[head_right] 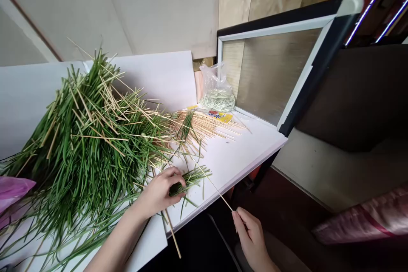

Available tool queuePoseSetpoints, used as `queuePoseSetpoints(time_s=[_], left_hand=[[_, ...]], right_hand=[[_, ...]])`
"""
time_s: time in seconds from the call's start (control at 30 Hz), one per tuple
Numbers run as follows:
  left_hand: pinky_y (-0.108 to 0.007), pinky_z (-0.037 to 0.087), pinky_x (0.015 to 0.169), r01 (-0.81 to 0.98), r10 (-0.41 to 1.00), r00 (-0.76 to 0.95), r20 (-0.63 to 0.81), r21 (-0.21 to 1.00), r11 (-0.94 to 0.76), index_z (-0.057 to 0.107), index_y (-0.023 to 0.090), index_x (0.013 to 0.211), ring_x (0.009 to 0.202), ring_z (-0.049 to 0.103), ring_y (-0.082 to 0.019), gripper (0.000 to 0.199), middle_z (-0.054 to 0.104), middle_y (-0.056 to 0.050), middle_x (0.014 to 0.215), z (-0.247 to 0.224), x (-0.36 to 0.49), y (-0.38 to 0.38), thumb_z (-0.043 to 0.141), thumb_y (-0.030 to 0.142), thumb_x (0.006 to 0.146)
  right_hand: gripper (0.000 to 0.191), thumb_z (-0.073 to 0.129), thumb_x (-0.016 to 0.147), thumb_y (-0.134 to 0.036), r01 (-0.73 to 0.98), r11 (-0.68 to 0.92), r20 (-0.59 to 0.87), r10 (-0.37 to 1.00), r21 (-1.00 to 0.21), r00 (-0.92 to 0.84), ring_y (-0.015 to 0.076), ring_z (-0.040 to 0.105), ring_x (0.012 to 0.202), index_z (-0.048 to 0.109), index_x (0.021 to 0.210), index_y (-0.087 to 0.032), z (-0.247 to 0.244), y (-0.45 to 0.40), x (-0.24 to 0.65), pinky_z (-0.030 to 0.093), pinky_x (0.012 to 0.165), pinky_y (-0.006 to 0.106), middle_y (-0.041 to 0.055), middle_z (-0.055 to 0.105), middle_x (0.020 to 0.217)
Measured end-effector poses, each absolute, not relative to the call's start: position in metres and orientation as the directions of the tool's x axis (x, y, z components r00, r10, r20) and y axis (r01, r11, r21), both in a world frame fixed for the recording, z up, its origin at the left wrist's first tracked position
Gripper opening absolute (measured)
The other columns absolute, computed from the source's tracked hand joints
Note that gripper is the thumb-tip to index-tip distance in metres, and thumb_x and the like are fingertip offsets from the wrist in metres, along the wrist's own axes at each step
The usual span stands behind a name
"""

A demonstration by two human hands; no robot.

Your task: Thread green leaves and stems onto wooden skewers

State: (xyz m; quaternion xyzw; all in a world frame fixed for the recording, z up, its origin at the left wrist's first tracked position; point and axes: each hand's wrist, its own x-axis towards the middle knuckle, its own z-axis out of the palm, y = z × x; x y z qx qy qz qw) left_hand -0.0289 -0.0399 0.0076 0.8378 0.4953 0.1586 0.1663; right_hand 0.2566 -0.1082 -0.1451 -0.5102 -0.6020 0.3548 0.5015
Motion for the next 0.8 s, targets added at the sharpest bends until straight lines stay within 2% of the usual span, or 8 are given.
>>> queuePoseSetpoints(time_s=[0.2,0.4,0.5,0.57,0.67,0.73,0.8], left_hand=[[-0.04,0.049,0.092,0.768,0.849,0.504,0.155,0.37,-0.523,0.071,0.023,0.093,0.105,0.061,-0.027,0.013,0.063,-0.007,0.108,0.003,-0.025,-0.036,0.068,0.017,0.082],[-0.04,0.048,0.094,0.746,0.85,0.498,0.17,0.417,-0.52,0.07,0.021,0.09,0.101,0.061,-0.025,0.015,0.065,-0.007,0.103,0.0,-0.024,-0.035,0.065,0.012,0.079],[-0.036,0.047,0.087,0.698,0.875,0.457,0.159,0.546,-0.463,0.069,0.021,0.089,0.092,0.062,-0.022,0.012,0.068,-0.005,0.097,0.002,-0.027,-0.034,0.066,0.014,0.079],[-0.031,0.047,0.076,0.628,0.918,0.38,0.115,0.696,-0.347,0.07,0.02,0.089,0.082,0.063,-0.019,0.008,0.07,-0.003,0.092,0.004,-0.03,-0.032,0.066,0.021,0.082],[-0.028,0.045,0.07,0.411,0.971,0.238,0.031,0.902,-0.13,0.069,0.018,0.096,0.077,0.065,-0.019,0.019,0.074,-0.005,0.086,0.005,-0.037,-0.028,0.069,0.033,0.084],[-0.028,0.046,0.072,0.27,0.986,0.165,0.001,0.962,-0.046,0.068,0.016,0.098,0.077,0.066,-0.018,0.028,0.075,-0.005,0.082,0.005,-0.04,-0.026,0.073,0.038,0.081],[-0.026,0.045,0.071,0.209,0.993,0.118,-0.014,0.978,-0.011,0.07,0.015,0.099,0.074,0.065,-0.017,0.033,0.074,-0.005,0.08,0.003,-0.042,-0.024,0.077,0.04,0.079]], right_hand=[[0.047,0.046,0.103,-0.043,0.325,0.278,0.312,0.948,-0.904,0.058,0.014,0.034,0.051,0.033,0.062,-0.024,-0.141,-0.102,0.258,0.03,0.049,0.028,-0.0041,0.033,0.058],[0.047,0.046,0.105,-0.039,0.325,0.274,0.303,0.952,-0.905,0.042,0.0135,0.036,0.051,0.033,0.062,-0.024,-0.138,-0.105,0.258,0.03,0.05,0.027,-0.0041,0.035,0.057],[0.046,0.045,0.105,-0.036,0.307,0.307,0.33,0.944,-0.901,0.024,0.0126,0.033,0.05,0.032,0.063,-0.024,-0.139,-0.105,0.258,0.029,0.048,0.027,-0.0048,0.033,0.057],[0.045,0.046,0.105,-0.034,0.29,0.34,0.351,0.936,-0.895,-0.012,0.012,0.031,0.049,0.032,0.064,-0.024,-0.137,-0.105,0.258,0.027,0.047,0.027,-0.0051,0.031,0.058],[0.043,0.047,0.104,-0.03,0.27,0.385,0.381,0.922,-0.883,-0.067,0.0114,0.029,0.05,0.03,0.065,-0.023,-0.132,-0.107,0.258,0.026,0.047,0.027,-0.0052,0.029,0.059],[0.043,0.047,0.103,-0.027,0.26,0.406,0.397,0.913,-0.876,-0.089,0.0111,0.028,0.05,0.029,0.065,-0.023,-0.129,-0.107,0.258,0.025,0.047,0.027,-0.0054,0.028,0.059],[0.042,0.047,0.103,-0.024,0.256,0.416,0.405,0.909,-0.873,-0.094,0.0108,0.028,0.05,0.028,0.066,-0.023,-0.128,-0.108,0.257,0.025,0.046,0.026,-0.0055,0.028,0.059]])
